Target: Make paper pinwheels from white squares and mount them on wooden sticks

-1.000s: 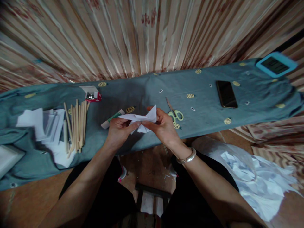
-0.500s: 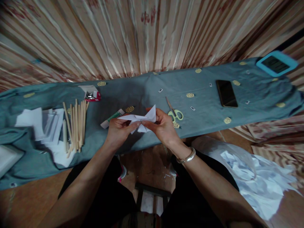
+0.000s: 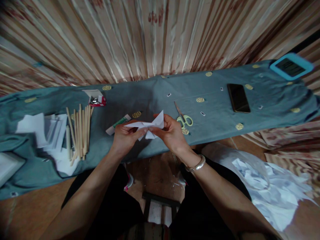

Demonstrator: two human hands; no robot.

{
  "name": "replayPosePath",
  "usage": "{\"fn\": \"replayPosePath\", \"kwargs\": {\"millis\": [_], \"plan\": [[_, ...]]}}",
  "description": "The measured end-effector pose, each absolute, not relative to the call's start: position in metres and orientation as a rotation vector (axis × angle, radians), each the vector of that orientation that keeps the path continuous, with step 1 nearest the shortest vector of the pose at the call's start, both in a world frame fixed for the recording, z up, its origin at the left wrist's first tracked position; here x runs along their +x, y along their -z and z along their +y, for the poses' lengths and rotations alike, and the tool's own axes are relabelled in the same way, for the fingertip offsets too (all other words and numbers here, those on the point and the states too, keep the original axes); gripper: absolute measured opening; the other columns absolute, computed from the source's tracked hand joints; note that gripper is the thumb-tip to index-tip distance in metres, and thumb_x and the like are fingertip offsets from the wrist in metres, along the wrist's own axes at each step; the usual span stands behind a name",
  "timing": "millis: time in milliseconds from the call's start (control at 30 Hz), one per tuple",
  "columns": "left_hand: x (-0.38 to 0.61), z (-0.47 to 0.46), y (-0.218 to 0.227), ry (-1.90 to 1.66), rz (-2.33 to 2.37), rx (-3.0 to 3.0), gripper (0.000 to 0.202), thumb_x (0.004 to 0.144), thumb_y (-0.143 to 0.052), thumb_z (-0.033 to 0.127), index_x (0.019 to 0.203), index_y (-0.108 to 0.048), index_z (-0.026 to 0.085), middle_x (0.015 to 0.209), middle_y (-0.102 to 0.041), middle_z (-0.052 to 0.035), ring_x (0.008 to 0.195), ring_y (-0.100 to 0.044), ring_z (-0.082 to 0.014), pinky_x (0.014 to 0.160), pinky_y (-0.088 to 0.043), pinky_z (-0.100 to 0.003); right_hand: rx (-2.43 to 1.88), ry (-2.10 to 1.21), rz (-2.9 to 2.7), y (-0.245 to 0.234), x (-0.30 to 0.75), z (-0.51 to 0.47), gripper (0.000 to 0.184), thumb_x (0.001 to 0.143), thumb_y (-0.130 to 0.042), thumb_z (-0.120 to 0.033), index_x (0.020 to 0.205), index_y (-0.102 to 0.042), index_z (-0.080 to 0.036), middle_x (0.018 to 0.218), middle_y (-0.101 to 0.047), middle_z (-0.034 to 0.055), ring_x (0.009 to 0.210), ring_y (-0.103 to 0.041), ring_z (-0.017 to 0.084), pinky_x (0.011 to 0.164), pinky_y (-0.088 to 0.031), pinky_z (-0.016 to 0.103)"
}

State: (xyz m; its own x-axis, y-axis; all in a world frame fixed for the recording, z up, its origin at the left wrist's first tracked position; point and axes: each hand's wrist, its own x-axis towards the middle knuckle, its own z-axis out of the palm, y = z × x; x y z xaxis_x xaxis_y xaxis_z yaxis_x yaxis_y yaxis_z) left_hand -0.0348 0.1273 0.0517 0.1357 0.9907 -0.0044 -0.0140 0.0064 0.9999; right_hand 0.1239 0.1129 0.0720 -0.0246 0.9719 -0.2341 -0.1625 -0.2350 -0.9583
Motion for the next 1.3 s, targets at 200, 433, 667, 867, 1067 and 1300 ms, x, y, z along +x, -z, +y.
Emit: {"fn": "replayPosePath", "kwargs": {"millis": [200,433,667,867,1067,1300], "plan": [[-0.035,0.127,-0.050,-1.127,1.100,1.259,0.011,0.068,-0.077,0.023,0.077,-0.076,0.018,0.076,-0.075,-0.0029,0.068,-0.067,-0.0156,0.064,-0.052,-0.027,-1.242,-1.460,-0.943,-0.071,0.123,0.113,0.051,0.053,-0.090,-0.040,0.092,-0.062,-0.022,0.067,-0.067,-0.0054,0.056,-0.057,0.011,0.057,-0.047,0.026],[-0.036,0.126,-0.056,-1.110,1.107,1.331,0.009,0.069,-0.074,0.019,0.077,-0.077,0.019,0.078,-0.076,-0.0027,0.072,-0.068,-0.0160,0.066,-0.052,-0.026,-1.232,-1.444,-0.972,-0.069,0.124,0.113,0.047,0.055,-0.089,-0.039,0.092,-0.064,-0.021,0.068,-0.066,-0.0048,0.057,-0.057,0.011,0.057,-0.047,0.026],[-0.034,0.129,-0.052,-1.163,1.104,1.302,0.012,0.069,-0.074,0.026,0.078,-0.078,0.018,0.080,-0.077,-0.0039,0.073,-0.069,-0.0174,0.067,-0.053,-0.028,-1.246,-1.433,-0.948,-0.071,0.122,0.115,0.052,0.055,-0.089,-0.036,0.097,-0.063,-0.021,0.069,-0.067,-0.0054,0.059,-0.058,0.011,0.060,-0.048,0.027],[-0.037,0.130,-0.048,-1.126,1.105,1.287,0.016,0.068,-0.074,0.023,0.083,-0.077,0.017,0.084,-0.077,-0.0044,0.076,-0.070,-0.0188,0.073,-0.054,-0.031,-1.262,-1.446,-0.943,-0.071,0.123,0.116,0.050,0.056,-0.088,-0.036,0.097,-0.061,-0.021,0.067,-0.066,-0.0062,0.057,-0.056,0.011,0.058,-0.047,0.026],[-0.038,0.130,-0.047,-1.128,1.113,1.271,0.017,0.068,-0.073,0.024,0.083,-0.077,0.018,0.083,-0.077,-0.0029,0.075,-0.070,-0.0189,0.073,-0.054,-0.031,-1.254,-1.473,-0.918,-0.069,0.121,0.116,0.052,0.055,-0.088,-0.034,0.098,-0.061,-0.021,0.067,-0.065,-0.0068,0.058,-0.056,0.011,0.059,-0.046,0.026],[-0.040,0.130,-0.049,-1.145,1.124,1.199,0.018,0.064,-0.075,0.025,0.080,-0.077,0.017,0.082,-0.077,-0.0034,0.076,-0.070,-0.0192,0.076,-0.054,-0.032,-1.237,-1.472,-0.936,-0.062,0.120,0.118,0.053,0.055,-0.088,-0.038,0.098,-0.061,-0.023,0.068,-0.064,-0.0067,0.059,-0.057,0.012,0.059,-0.048,0.027]]}}
